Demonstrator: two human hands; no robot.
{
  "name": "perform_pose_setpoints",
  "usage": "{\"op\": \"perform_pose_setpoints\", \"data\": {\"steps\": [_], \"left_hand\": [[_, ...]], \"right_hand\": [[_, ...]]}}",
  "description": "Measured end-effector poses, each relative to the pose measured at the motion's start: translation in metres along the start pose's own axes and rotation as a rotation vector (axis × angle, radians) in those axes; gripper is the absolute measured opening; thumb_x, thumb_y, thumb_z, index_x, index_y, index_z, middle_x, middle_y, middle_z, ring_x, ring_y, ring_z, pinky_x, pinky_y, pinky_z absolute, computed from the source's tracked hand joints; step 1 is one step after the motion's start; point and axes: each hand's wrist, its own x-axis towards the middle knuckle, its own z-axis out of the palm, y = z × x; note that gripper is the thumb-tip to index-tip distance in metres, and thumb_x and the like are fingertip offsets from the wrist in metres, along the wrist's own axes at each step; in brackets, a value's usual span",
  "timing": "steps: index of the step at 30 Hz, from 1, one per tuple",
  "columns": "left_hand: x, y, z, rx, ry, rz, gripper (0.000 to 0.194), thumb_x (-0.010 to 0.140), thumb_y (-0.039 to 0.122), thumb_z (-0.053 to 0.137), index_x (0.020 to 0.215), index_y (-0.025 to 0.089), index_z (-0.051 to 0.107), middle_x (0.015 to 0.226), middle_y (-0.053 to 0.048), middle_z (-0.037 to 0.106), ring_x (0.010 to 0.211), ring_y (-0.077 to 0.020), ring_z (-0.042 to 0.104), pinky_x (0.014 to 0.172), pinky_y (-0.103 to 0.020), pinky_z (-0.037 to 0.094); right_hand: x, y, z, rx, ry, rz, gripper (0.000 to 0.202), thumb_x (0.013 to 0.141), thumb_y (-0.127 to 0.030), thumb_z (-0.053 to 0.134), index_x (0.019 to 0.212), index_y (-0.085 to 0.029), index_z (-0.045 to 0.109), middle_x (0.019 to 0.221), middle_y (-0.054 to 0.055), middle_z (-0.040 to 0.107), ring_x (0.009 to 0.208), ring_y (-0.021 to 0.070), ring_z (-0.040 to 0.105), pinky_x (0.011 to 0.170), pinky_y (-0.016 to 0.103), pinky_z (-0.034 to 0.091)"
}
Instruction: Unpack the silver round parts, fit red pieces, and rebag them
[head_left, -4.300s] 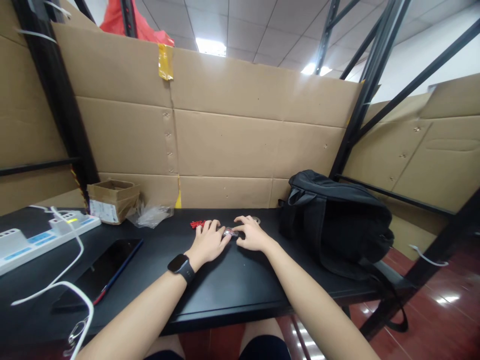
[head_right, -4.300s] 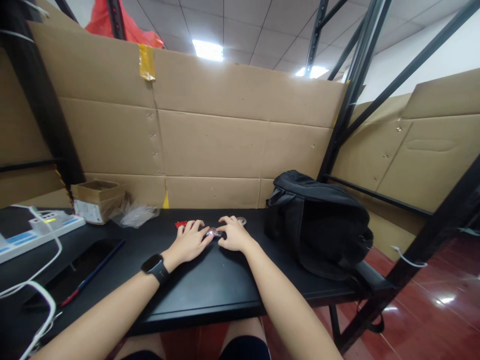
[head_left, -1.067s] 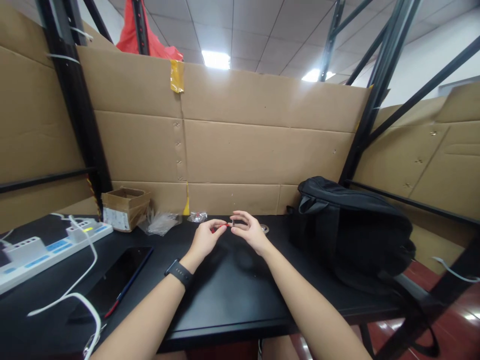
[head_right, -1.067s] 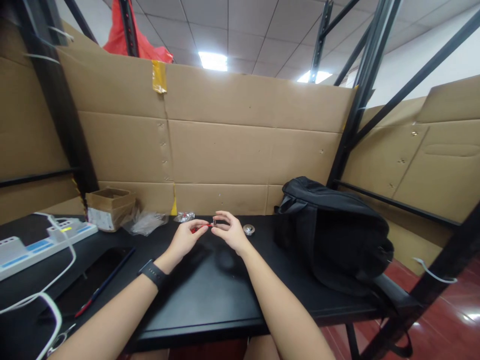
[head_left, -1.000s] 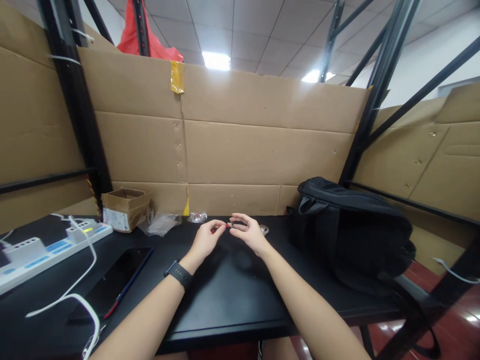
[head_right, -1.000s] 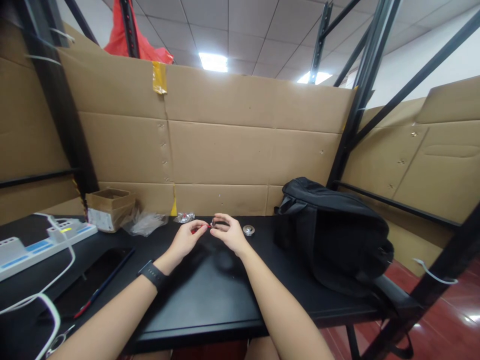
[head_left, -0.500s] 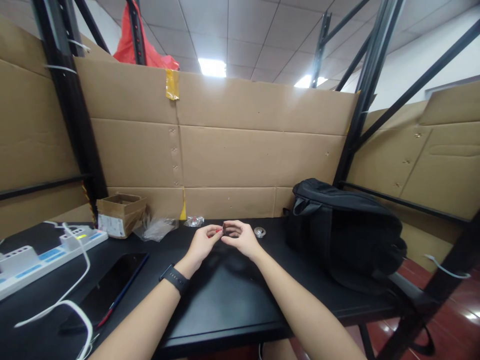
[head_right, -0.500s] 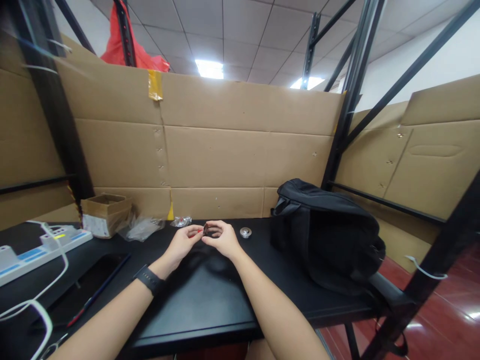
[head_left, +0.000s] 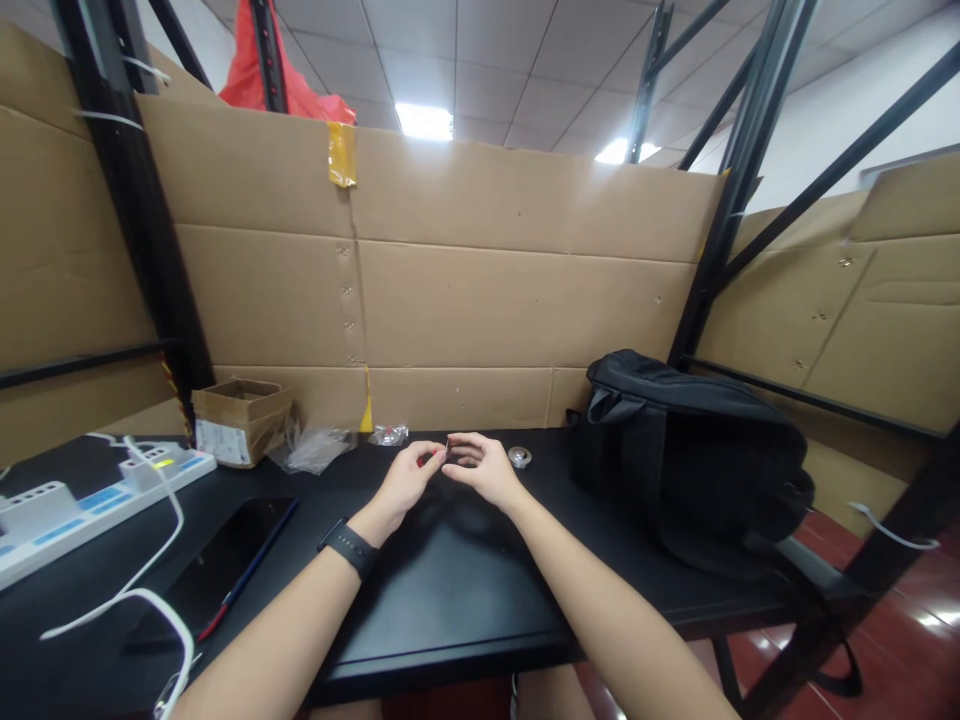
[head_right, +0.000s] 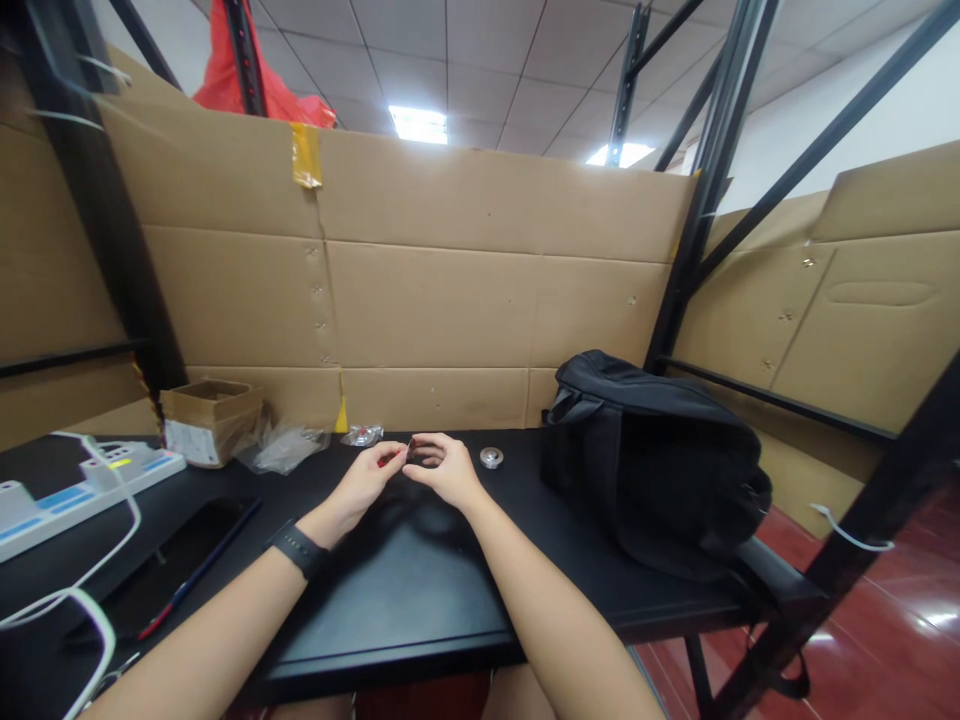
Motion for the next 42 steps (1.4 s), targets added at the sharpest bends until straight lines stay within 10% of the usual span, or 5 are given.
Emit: {"op": "perform_pose_setpoints", "data": {"steps": [24, 34, 42], "left_hand": [[-0.001, 0.002, -0.001, 0.012, -0.122, 0.086, 0.029, 0.074, 0.044, 0.077, 0.085, 0.018, 0.078, 0.108, -0.011, 0.072, 0.105, -0.0268, 0.064, 0.097, -0.037, 0.046], [-0.005, 0.013, 0.0, -0.404, -0.089, -0.174, 0.044, 0.071, 0.044, 0.082, 0.102, 0.013, 0.077, 0.107, -0.014, 0.075, 0.1, -0.0248, 0.067, 0.09, -0.032, 0.047], [-0.007, 0.011, 0.002, -0.457, -0.077, -0.189, 0.048, 0.075, 0.048, 0.079, 0.11, 0.015, 0.076, 0.109, -0.014, 0.075, 0.099, -0.024, 0.067, 0.092, -0.034, 0.047]], "right_hand": [[-0.004, -0.001, 0.007, 0.042, 0.029, -0.043, 0.042, 0.06, -0.046, 0.088, 0.083, -0.019, 0.066, 0.1, 0.009, 0.075, 0.089, 0.025, 0.073, 0.081, 0.038, 0.059], [-0.004, -0.023, 0.0, -0.311, 0.06, -0.277, 0.023, 0.079, -0.035, 0.078, 0.1, -0.027, 0.079, 0.107, 0.006, 0.072, 0.098, 0.0214, 0.067, 0.084, 0.034, 0.055], [-0.001, -0.01, 0.005, 0.024, 0.036, -0.105, 0.039, 0.071, -0.037, 0.083, 0.104, -0.019, 0.071, 0.102, 0.008, 0.074, 0.097, 0.0248, 0.072, 0.086, 0.039, 0.06]]}}
